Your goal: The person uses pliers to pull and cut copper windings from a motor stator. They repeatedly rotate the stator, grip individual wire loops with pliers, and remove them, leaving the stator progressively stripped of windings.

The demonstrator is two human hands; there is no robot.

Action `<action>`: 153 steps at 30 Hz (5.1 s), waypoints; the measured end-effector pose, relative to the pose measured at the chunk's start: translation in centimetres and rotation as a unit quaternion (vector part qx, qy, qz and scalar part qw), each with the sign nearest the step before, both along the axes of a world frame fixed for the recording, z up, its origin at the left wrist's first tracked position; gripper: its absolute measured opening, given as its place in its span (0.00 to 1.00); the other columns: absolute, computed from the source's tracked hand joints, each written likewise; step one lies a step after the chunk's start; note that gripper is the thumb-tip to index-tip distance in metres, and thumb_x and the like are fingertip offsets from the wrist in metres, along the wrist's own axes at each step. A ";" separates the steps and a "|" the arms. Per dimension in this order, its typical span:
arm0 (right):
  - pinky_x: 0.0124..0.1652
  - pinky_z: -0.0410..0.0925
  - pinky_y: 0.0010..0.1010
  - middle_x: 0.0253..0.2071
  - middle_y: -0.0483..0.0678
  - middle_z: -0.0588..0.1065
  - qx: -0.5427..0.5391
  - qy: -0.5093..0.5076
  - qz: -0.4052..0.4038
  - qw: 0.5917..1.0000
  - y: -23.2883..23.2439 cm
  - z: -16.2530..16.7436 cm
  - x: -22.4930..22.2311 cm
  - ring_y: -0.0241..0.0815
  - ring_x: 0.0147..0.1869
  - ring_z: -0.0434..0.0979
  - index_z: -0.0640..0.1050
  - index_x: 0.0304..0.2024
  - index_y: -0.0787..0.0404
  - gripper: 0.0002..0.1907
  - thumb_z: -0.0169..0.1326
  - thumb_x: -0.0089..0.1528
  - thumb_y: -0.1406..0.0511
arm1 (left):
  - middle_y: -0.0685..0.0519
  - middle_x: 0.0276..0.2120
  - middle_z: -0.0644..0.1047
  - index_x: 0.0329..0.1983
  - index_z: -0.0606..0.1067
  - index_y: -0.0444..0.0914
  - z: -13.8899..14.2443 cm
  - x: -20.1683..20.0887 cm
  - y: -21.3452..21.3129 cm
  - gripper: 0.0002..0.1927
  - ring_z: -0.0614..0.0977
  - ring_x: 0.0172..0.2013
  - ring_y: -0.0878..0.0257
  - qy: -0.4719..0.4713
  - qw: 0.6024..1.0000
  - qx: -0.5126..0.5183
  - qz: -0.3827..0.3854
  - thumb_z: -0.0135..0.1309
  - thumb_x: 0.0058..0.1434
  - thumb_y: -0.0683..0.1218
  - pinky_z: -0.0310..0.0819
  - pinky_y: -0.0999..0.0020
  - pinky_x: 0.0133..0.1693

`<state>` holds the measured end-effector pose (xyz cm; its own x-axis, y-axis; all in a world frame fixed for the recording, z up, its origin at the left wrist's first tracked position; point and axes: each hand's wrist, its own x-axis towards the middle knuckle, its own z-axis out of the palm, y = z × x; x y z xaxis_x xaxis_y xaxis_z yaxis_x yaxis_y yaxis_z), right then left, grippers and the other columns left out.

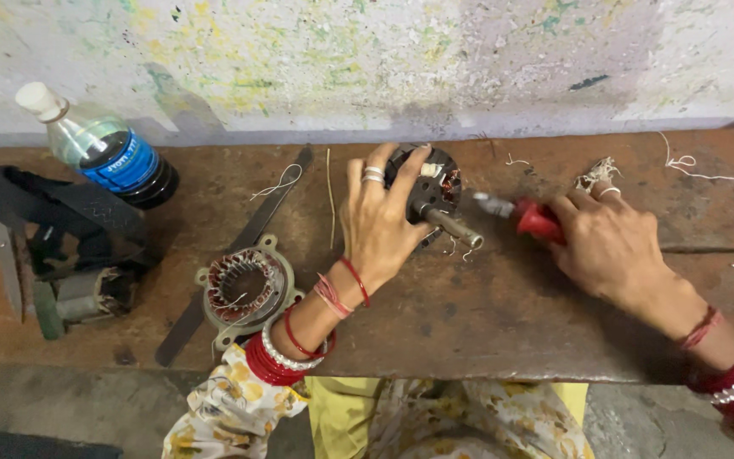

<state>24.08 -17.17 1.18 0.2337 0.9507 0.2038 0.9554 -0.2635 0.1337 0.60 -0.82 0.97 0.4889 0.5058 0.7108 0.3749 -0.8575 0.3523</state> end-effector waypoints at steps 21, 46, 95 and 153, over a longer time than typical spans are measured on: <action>0.34 0.76 0.49 0.60 0.58 0.71 -0.006 0.104 -0.046 0.994 1.2 2.1 -3.9 0.62 0.39 0.82 0.64 0.69 0.65 0.37 0.55 0.56 0.69 | 0.42 0.60 0.68 0.68 0.68 0.50 0.8 -0.3 -3.2 0.48 0.72 0.49 0.46 0.032 0.999 0.035 -0.021 0.74 0.41 0.46 0.73 0.51 0.49; 0.44 0.71 0.56 0.38 0.57 0.74 0.009 -0.090 0.003 0.996 1.6 2.9 -5.0 0.53 0.39 0.80 0.75 0.44 0.67 0.19 0.55 0.56 0.61 | 0.48 0.61 0.68 0.68 0.70 0.48 0.7 -0.1 -3.6 0.42 0.73 0.47 0.50 0.013 0.997 0.060 -0.047 0.71 0.48 0.44 0.77 0.57 0.45; 0.40 0.76 0.46 0.63 0.57 0.67 -0.069 0.048 0.106 0.991 3.3 3.3 0.0 0.59 0.43 0.81 0.62 0.71 0.59 0.50 0.65 0.46 0.66 | 0.43 0.57 0.72 0.65 0.73 0.38 -0.1 -0.3 0.4 0.31 0.74 0.51 0.47 0.021 0.975 0.200 -0.091 0.63 0.56 0.46 0.76 0.54 0.50; 0.32 0.71 0.45 0.37 0.52 0.71 -0.057 0.048 0.237 0.969 4.0 -0.6 1.1 0.51 0.40 0.77 0.74 0.43 0.60 0.28 0.58 0.48 0.48 | 0.44 0.58 0.70 0.65 0.71 0.39 -0.6 -0.3 2.4 0.37 0.71 0.53 0.47 -0.006 0.998 0.052 -0.018 0.58 0.47 0.47 0.63 0.52 0.57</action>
<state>25.19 -13.16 0.54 -0.2220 0.9708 0.0910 0.9748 0.2191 0.0410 0.27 1.62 0.41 0.4960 0.4111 0.7648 0.3400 -0.9024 0.2646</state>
